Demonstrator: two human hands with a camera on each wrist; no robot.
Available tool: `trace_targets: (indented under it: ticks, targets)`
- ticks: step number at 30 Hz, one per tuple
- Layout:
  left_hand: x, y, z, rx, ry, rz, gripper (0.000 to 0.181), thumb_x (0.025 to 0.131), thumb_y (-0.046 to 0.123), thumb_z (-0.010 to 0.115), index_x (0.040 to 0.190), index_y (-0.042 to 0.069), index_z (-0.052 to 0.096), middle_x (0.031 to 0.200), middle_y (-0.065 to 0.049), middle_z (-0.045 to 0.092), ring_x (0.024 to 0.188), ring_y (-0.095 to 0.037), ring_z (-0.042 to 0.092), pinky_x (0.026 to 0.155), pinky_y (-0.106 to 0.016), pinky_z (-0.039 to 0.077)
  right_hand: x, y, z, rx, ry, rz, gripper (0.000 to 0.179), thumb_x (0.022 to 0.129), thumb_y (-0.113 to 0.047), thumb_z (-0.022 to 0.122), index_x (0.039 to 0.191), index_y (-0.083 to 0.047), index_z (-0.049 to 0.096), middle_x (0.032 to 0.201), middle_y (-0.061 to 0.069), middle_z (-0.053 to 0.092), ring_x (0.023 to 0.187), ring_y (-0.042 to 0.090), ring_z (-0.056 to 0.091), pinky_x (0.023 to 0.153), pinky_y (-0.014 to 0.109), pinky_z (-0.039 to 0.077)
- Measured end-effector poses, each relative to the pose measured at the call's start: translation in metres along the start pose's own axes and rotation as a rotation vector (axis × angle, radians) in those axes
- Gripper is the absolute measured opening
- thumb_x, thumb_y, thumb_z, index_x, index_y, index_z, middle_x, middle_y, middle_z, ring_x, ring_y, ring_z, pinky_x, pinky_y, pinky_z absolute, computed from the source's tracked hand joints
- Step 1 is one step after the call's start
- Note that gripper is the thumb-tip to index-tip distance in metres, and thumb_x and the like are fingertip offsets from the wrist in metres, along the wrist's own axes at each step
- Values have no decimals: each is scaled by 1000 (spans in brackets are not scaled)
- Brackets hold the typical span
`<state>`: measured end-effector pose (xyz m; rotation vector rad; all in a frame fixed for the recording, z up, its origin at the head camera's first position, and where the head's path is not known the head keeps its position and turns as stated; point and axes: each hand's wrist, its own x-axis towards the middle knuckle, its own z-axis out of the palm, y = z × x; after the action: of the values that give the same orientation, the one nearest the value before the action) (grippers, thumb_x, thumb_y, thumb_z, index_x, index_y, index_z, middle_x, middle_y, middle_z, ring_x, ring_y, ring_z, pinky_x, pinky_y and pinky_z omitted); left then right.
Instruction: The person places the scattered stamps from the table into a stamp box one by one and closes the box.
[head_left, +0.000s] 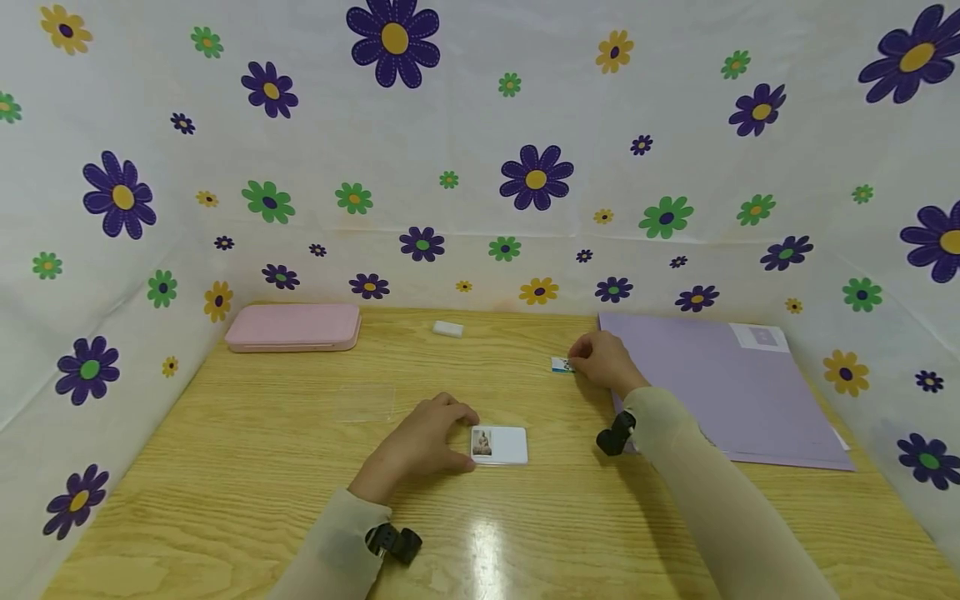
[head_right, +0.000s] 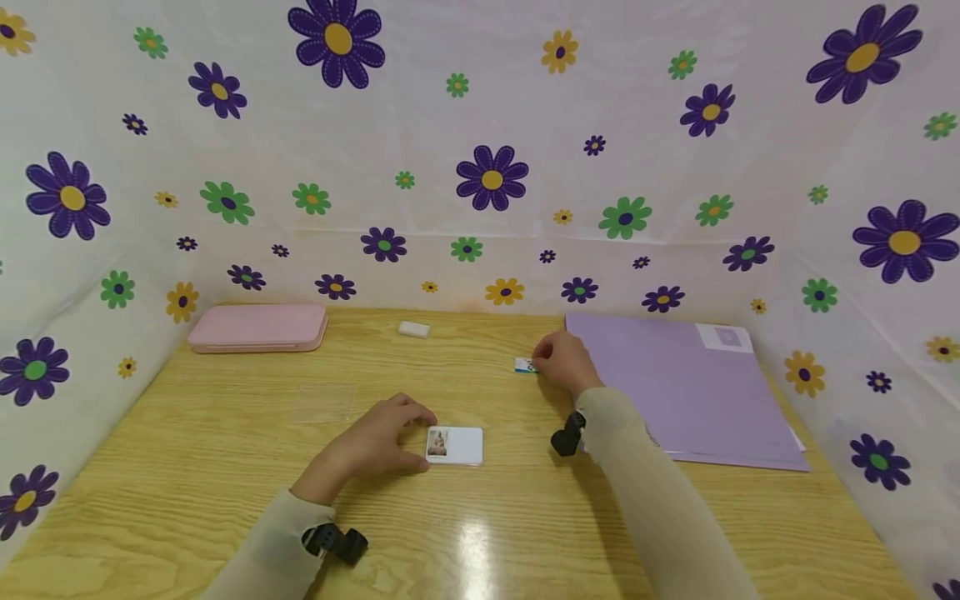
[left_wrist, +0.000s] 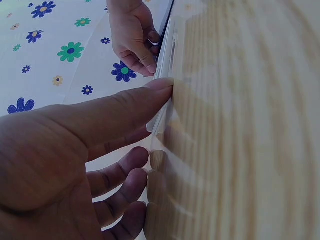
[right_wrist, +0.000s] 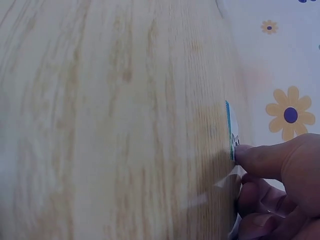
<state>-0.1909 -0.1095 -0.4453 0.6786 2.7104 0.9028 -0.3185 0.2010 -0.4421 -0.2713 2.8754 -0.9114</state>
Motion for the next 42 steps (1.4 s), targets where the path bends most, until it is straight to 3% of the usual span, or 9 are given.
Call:
trace_targets:
  ticks: [10, 19, 30, 42]
  targets:
    - [0, 1, 1, -3, 1, -7, 52, 77, 22, 87, 123, 13, 65, 121, -8, 54, 111, -30, 50, 95, -48, 43, -2, 2, 2, -18, 2, -18, 9, 95, -8, 65, 94, -2, 71, 93, 11, 67, 88, 26, 58, 83, 42, 47]
    - [0, 1, 0, -6, 0, -20, 53, 77, 24, 87, 124, 13, 65, 122, -7, 54, 114, -30, 50, 97, -48, 42, -9, -5, -4, 137, -30, 15, 10, 98, -9, 63, 100, 0, 66, 97, 13, 66, 82, 22, 61, 71, 31, 49]
    - [-2, 3, -1, -17, 6, -18, 52, 76, 21, 87, 122, 12, 65, 120, -8, 54, 111, -30, 50, 95, -48, 42, -15, -7, -5, 200, -34, 0, 19, 96, -10, 65, 112, -1, 69, 100, 11, 67, 83, 21, 59, 71, 30, 49]
    - [-1, 3, 0, -28, 9, -23, 51, 77, 20, 87, 122, 12, 65, 121, -6, 55, 113, -30, 50, 97, -48, 42, -25, -23, -8, 269, -95, -45, 11, 94, -16, 69, 102, -9, 72, 92, 6, 68, 82, 22, 61, 74, 36, 50]
